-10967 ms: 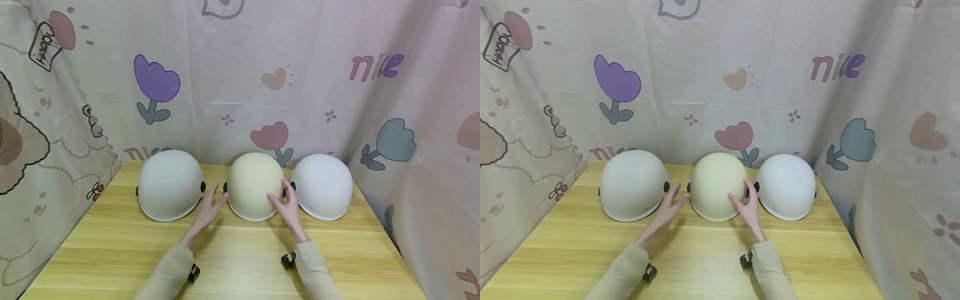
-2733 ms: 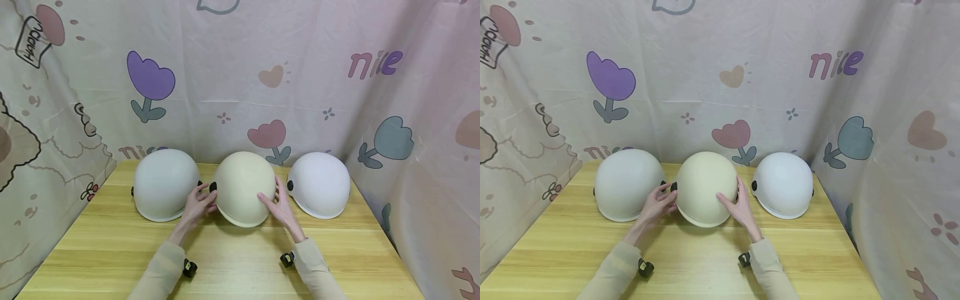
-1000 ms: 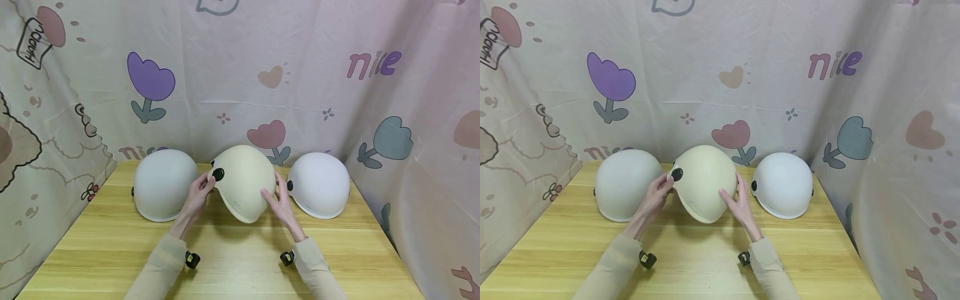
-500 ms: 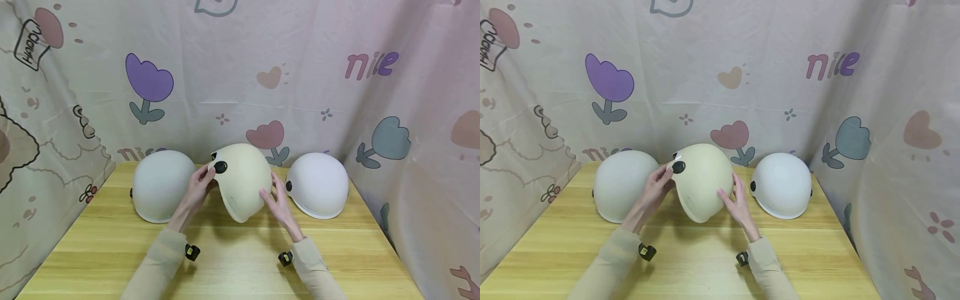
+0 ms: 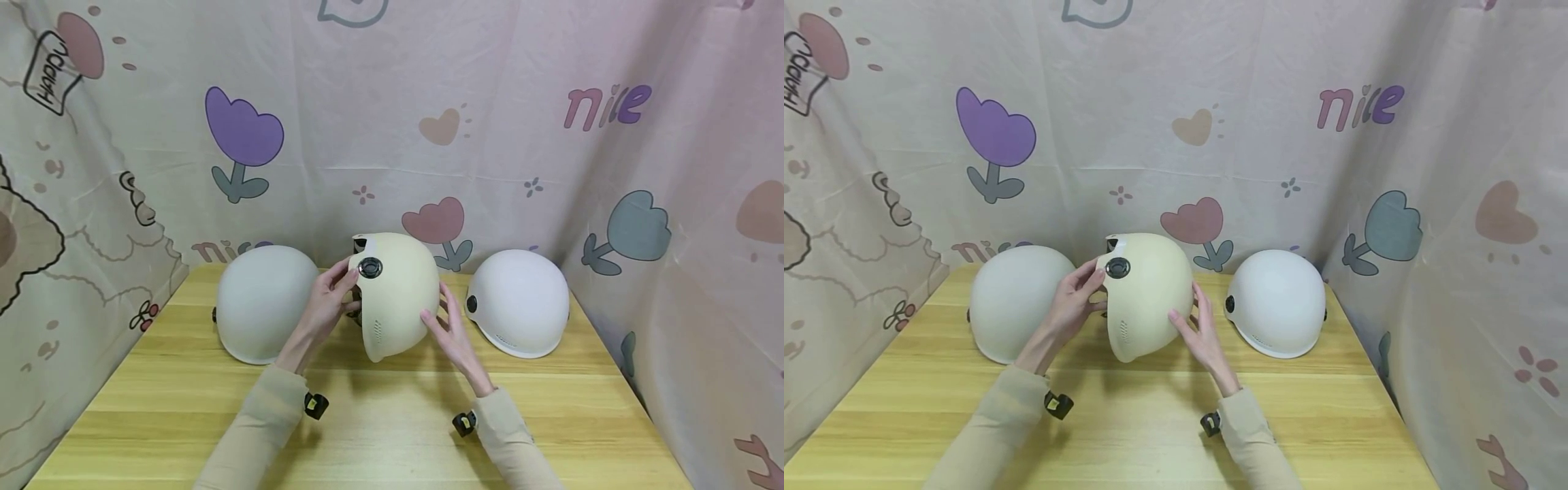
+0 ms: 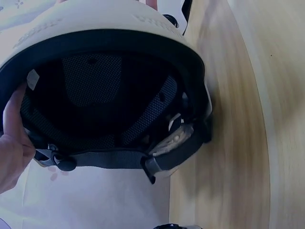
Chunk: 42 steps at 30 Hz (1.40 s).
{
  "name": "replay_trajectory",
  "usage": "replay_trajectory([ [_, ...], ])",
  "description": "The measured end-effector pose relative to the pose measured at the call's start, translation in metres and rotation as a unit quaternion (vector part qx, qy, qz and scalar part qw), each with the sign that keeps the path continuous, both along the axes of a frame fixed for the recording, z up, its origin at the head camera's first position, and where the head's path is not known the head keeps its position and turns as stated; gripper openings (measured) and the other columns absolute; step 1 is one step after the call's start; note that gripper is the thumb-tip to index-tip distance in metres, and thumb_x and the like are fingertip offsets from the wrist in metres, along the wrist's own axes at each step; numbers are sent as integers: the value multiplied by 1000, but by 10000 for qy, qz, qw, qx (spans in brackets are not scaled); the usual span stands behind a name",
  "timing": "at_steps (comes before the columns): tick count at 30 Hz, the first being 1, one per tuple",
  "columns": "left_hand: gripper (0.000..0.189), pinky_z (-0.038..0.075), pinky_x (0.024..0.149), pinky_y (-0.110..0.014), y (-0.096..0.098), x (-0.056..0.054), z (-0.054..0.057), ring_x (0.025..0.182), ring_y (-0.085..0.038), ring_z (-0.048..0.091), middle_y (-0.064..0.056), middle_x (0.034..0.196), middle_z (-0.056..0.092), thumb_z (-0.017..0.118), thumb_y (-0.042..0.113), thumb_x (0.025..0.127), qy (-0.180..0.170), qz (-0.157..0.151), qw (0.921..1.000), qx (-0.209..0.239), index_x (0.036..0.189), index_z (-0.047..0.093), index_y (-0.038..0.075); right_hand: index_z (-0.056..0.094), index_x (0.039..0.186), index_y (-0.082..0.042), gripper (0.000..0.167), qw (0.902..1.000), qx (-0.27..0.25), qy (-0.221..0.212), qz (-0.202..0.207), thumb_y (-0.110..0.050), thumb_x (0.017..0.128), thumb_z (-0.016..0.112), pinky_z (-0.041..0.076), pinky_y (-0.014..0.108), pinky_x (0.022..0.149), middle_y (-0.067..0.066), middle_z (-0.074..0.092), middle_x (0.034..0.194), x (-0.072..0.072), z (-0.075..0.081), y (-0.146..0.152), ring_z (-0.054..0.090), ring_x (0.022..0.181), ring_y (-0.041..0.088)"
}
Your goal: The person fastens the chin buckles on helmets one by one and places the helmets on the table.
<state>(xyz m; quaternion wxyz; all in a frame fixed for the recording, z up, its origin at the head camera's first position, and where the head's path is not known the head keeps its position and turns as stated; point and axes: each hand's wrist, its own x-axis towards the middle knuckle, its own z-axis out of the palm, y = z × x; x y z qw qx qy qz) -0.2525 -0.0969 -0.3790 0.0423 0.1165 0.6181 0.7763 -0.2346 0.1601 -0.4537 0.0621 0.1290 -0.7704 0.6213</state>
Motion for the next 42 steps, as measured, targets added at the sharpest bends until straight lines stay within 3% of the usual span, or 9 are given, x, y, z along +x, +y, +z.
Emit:
replay_trajectory([
  [7, 51, 63, 82, -29, 2, 2, 4, 100, -10, 61, -16, 143, 46, 48, 15, 107, 104, -70, 9999, -112, 155, 35, 5, 15, 162, -24, 77, 9999, 18, -78, -67, -28, 99, 59, 26, 66, 120, 12, 15, 168, 2, 2, -2, 25, 151, 43],
  [16, 53, 59, 92, -34, 5, 8, 2, 121, -13, 55, -16, 156, 35, 49, 15, 107, 129, -441, 9982, -388, 157, 33, 8, 13, 162, -19, 73, 9999, 53, 21, -124, -25, 102, 53, 26, 71, 117, 16, 16, 168, 0, 0, -1, 25, 150, 47],
  [21, 50, 58, 96, -35, 5, 8, -5, 111, -11, 64, -18, 155, 33, 49, 12, 106, 441, -822, 9953, -278, 154, 36, 6, 11, 163, -18, 73, 9996, -12, 152, -235, -22, 103, 52, 25, 70, 118, 18, 15, 167, 0, 1, 1, 25, 149, 49],
  [24, 48, 58, 97, -36, 4, 8, -11, 105, -9, 68, -20, 152, 34, 50, 11, 106, 602, -924, 9933, -337, 152, 38, 4, 11, 163, -16, 70, 9993, -123, 114, -335, -22, 105, 49, 33, 67, 115, 17, 15, 167, -2, -1, 2, 28, 148, 48],
  [27, 47, 56, 101, -32, 1, 7, -17, 105, -6, 69, -20, 152, 37, 51, 12, 106, 616, -788, 9935, -541, 151, 40, 3, 11, 162, -14, 64, 9989, -316, 46, -337, -22, 108, 42, 43, 59, 109, 17, 13, 168, -2, -3, 5, 32, 145, 46],
  [31, 47, 49, 108, -24, -7, 4, -27, 126, -22, 62, -18, 153, 41, 53, 12, 105, 541, -344, 9939, -898, 149, 42, 2, 13, 162, -13, 56, 9983, -378, -67, -431, -25, 111, 32, 46, 55, 102, 18, 19, 166, -3, -4, 5, 40, 140, 43],
  [34, 48, 39, 119, -35, -13, 0, -35, 142, -39, 43, -22, 155, 41, 53, 9, 104, 549, -103, 9923, -1104, 149, 41, -2, 14, 162, -11, 55, 9978, -391, -89, -531, -31, 112, 24, 39, 66, 110, 18, 19, 167, -4, -3, 5, 32, 146, 41],
  [37, 51, 20, 128, -49, -18, -1, -43, 150, -41, 28, -23, 159, 36, 53, 8, 104, 489, 49, 9892, -1381, 151, 36, -4, 12, 162, -5, 59, 9980, -279, 106, -560, -34, 111, 18, 19, 68, 122, 19, 12, 169, -4, -1, 7, 15, 155, 39],
  [42, 55, 8, 130, -53, -26, -1, -56, 155, -39, 17, -20, 164, 28, 53, 9, 104, 222, 188, 9854, -1675, 154, 33, 1, 20, 159, 0, 64, 9970, -17, 380, -667, -33, 107, 33, 11, 55, 128, 23, 20, 166, -4, 1, 9, 16, 156, 37],
])
